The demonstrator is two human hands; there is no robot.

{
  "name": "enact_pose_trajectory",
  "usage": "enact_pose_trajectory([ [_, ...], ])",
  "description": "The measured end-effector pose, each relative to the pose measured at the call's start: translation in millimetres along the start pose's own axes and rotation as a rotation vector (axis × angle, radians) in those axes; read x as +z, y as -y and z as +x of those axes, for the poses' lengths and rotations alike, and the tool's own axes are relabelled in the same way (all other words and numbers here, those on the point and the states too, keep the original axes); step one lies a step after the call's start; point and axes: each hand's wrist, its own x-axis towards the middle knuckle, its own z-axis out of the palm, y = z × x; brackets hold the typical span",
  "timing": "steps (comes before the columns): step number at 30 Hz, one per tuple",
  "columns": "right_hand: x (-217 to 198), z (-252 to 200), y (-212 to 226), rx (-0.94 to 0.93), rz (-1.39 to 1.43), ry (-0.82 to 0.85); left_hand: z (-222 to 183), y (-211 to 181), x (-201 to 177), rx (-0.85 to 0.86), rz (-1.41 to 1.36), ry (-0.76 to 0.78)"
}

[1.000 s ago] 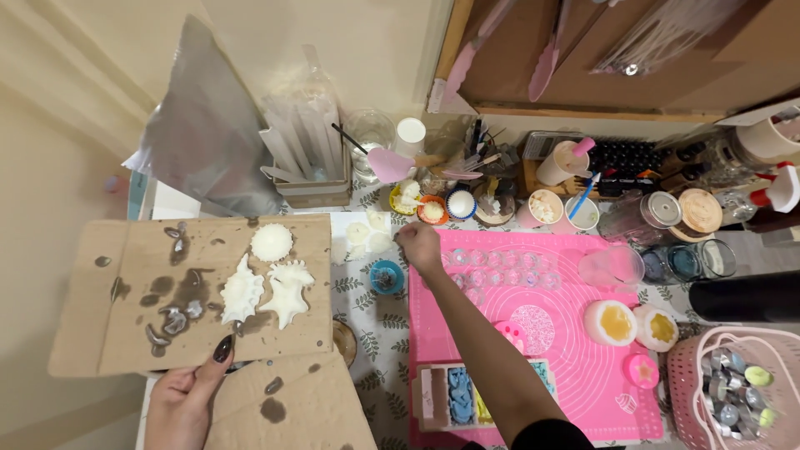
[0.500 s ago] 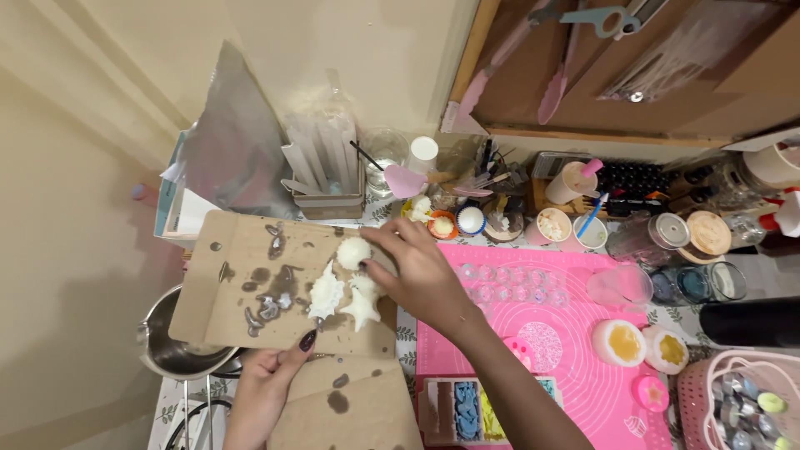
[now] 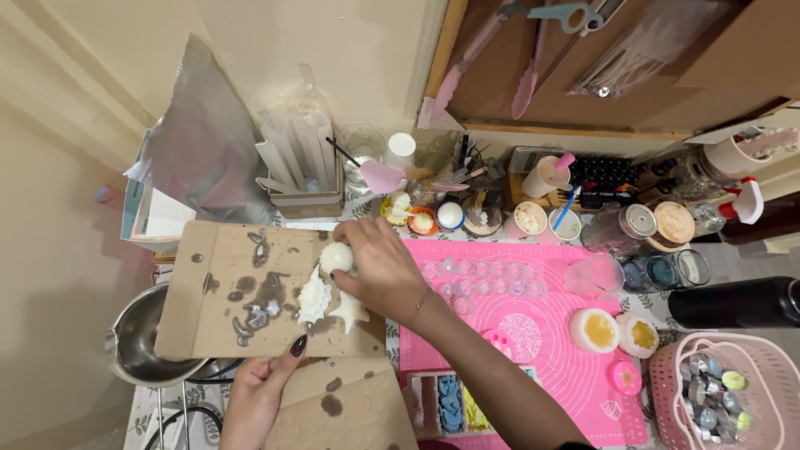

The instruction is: The person places small round metal tins into clear plastic molds on a pink mat, then moves to a wooden board to remove white star-shaped wax pieces from a cardboard tray and place them on the table. The person continues to arrange the tins and wax pieces on the work surface.

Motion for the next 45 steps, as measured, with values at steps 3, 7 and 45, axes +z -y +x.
enact_pose_trajectory([
  [3, 5, -3, 0, -0.032, 0.047, -0.038, -1, 3, -2, -0.010, 0.040, -0.006],
  [7, 7, -8, 2, -0.045, -0.006, -0.072, -6, -8, 7, 0.007, -0.010, 0.027],
  [45, 226, 117, -169, 0.458, -0.002, -0.165, -24, -6, -73, -0.056, -0.131, -0.245],
])
